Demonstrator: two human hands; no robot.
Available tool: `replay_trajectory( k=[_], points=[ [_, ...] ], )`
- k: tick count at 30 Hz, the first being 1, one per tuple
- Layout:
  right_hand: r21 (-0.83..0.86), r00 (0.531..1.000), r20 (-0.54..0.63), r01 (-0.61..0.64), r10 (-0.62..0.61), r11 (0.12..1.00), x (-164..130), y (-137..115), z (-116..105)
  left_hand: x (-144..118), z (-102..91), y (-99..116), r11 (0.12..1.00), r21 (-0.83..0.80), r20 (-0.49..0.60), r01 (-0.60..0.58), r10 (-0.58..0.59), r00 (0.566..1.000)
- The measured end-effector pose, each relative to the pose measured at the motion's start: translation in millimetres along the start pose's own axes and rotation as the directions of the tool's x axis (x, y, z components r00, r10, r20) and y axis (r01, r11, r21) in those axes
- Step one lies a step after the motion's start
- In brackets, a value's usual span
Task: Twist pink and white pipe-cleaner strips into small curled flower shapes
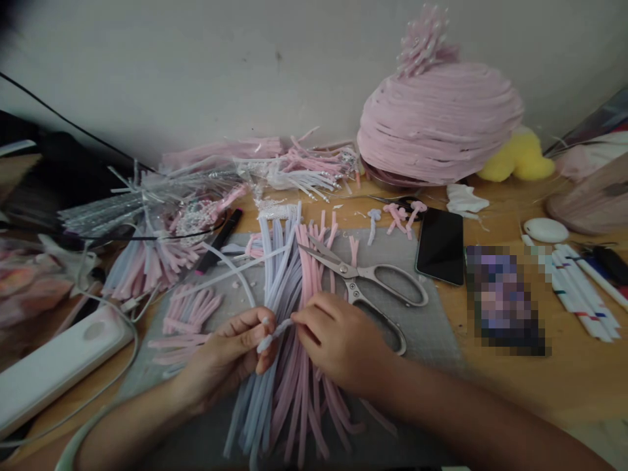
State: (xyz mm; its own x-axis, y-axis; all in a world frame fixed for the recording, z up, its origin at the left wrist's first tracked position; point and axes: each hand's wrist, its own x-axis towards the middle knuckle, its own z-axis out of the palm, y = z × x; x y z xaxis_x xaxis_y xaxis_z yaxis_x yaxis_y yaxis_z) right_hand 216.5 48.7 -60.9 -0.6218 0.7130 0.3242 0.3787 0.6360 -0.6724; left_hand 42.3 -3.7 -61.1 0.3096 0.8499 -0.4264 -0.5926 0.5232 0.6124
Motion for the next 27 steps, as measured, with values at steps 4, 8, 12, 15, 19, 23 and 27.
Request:
replay_trajectory(
  k=[4,8,12,15,19,23,27],
  points=[
    [0.156,0.979,0.116,-0.185,0.168,0.970,6,4,5,-2,-3.0,-1,0.998,0.048,0.035,-0.041,0.039,0.999],
    [0.208,0.966,0.175,-0.223,0.189,0.952,8,4,4,-2,-4.1,-3,0.981,0.180,0.025,-0.072,0.069,0.997],
    [0.243,0.988,0.113,-0.133,0.108,0.961,7,-2,-3,0,-3.5,-6,0.972,0.220,-0.005,-0.079,0.082,0.997],
    [0.293,0.969,0.207,-0.190,0.132,0.937,6,-6,-4,1,-2.1,-7,0.968,0.236,-0.061,-0.088,0.105,0.993],
    [0.383,0.864,0.362,-0.479,0.349,0.790,6,-6,1,0,-0.6,-7,0.962,0.263,-0.095,-0.075,0.103,0.990],
    [0.477,0.817,0.388,-0.575,0.427,0.665,6,-3,5,-2,-1.9,-6,0.959,0.271,-0.106,-0.083,0.115,0.988],
    [0.532,0.805,0.379,-0.593,0.457,0.604,7,-4,5,0,-3.6,-6,0.962,0.260,-0.065,-0.082,0.102,0.993]
  ],
)
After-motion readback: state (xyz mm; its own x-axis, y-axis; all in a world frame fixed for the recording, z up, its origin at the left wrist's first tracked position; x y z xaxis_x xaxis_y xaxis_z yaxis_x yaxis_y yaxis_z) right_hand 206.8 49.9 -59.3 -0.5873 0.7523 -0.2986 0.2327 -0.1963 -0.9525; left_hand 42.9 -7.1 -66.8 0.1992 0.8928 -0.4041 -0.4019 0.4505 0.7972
